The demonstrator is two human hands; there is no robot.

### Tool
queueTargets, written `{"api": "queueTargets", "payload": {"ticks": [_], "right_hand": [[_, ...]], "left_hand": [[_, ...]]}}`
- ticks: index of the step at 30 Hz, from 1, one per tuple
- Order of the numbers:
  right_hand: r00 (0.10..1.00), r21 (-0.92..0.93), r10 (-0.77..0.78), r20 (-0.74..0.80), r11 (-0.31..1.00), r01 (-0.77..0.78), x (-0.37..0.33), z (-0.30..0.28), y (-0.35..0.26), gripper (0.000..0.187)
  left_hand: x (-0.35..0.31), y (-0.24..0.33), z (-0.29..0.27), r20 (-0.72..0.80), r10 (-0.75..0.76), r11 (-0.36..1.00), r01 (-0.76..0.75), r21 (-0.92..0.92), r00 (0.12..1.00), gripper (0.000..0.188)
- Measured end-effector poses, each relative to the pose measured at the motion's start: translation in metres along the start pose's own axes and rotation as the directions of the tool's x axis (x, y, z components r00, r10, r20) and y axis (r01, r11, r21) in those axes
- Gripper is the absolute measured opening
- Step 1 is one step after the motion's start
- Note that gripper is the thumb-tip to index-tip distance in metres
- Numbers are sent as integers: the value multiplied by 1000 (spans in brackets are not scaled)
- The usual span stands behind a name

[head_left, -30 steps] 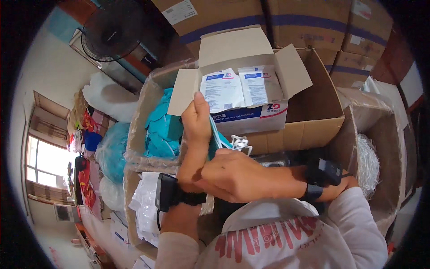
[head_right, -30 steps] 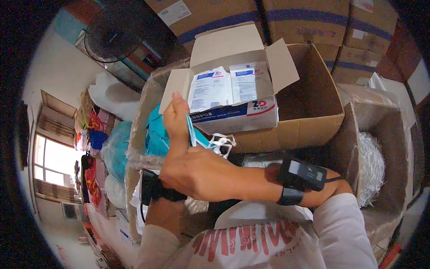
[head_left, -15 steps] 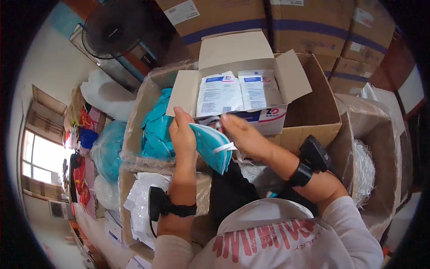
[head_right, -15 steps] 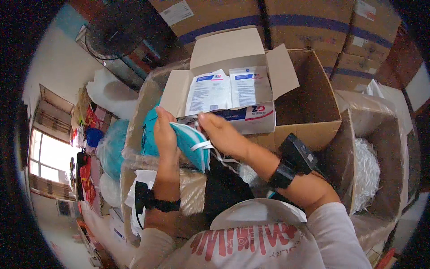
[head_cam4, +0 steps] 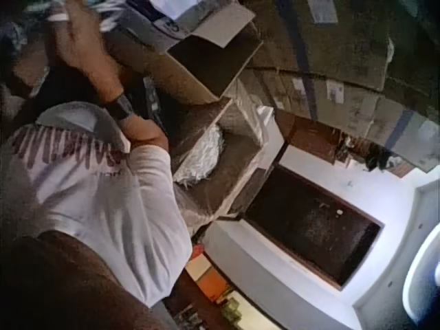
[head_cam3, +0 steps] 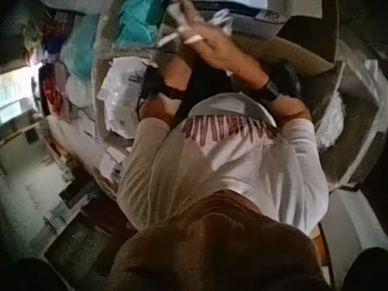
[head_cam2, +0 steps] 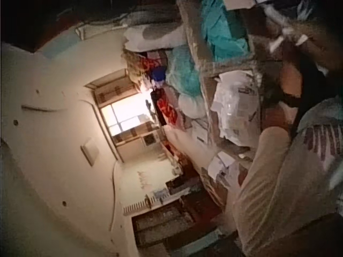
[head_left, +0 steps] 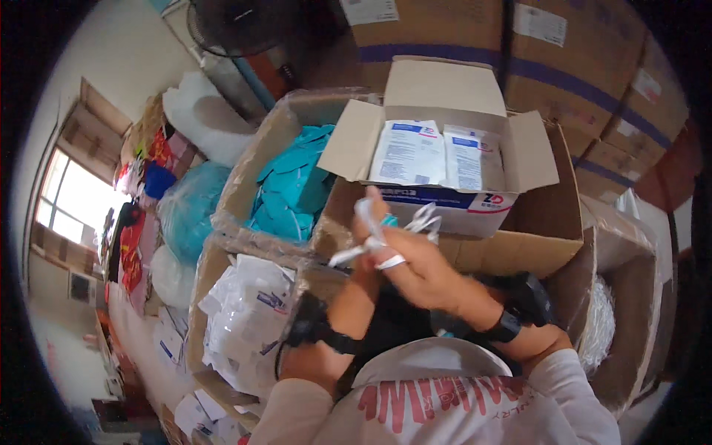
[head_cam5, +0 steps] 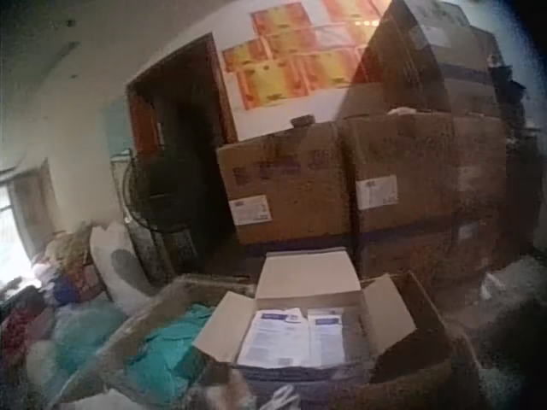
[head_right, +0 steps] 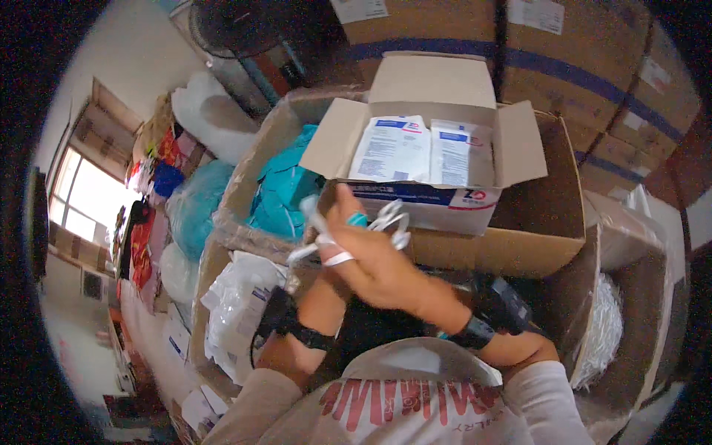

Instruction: Inspecting and organizing individual protective face masks from bulk boxes.

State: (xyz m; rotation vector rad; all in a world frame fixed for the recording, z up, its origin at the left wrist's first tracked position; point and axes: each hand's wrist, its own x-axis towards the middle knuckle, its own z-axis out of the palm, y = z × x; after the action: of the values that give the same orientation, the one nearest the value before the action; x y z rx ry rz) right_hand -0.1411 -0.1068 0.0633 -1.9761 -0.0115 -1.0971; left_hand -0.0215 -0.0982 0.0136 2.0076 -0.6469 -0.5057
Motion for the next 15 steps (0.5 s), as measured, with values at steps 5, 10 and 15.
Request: {"api": "queueTargets", "payload": {"ticks": [5,10,15], "right_hand": [[952,247,244,187,926,-285,3,24,-34,25],[874,77,136,467,978,-193,-1,-3,-58,17],[714,153,688,127,698,-700,-77,-90,-33,18]], "left_hand": [[35,-14,-13,-57,166,969,-173,-178,985,58],[116,-119,-47,-420,-240,964,165,-207,875,60],[54,-152,-73,-211,-455,777,270,-568,865,72]]}}
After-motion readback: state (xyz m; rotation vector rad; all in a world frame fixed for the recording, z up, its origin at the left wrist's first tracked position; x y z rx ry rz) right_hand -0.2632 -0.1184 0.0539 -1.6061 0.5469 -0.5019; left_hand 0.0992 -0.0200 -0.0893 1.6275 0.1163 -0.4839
